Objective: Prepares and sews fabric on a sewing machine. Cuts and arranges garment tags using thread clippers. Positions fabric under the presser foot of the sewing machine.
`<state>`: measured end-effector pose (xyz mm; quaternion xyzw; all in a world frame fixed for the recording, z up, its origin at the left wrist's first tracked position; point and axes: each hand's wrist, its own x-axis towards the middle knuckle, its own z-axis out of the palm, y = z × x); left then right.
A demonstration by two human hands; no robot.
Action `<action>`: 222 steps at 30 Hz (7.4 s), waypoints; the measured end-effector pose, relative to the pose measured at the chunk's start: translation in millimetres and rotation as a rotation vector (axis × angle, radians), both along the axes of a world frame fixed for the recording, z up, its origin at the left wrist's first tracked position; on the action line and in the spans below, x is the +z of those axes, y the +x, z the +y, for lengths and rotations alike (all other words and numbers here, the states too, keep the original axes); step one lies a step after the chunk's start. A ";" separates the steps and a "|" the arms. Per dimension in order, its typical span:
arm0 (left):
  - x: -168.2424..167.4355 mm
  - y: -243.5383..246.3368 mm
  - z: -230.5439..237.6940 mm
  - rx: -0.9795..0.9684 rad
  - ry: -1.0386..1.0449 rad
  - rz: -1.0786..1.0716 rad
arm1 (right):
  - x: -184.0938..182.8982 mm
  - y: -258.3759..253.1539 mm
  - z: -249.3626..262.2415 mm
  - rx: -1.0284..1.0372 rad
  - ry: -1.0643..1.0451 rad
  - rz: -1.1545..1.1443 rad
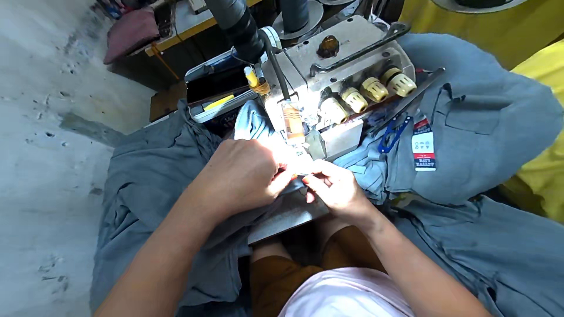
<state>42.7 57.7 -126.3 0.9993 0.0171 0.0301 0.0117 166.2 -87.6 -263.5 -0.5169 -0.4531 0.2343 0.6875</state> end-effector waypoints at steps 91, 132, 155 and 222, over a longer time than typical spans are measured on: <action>-118.2 -35.9 -77.1 0.646 0.051 -0.476 | -14.1 102.6 -29.6 -0.922 -0.297 0.000; -132.9 -57.7 -76.1 0.431 0.044 -0.661 | 33.2 -22.8 8.2 -0.282 -0.388 -0.335; -7.2 -37.1 5.4 -0.199 -0.294 0.005 | 12.1 -36.3 4.5 -0.366 0.002 -0.258; -52.3 -49.0 52.3 0.321 -0.254 0.021 | -5.2 -14.9 -3.0 -0.222 0.029 -0.489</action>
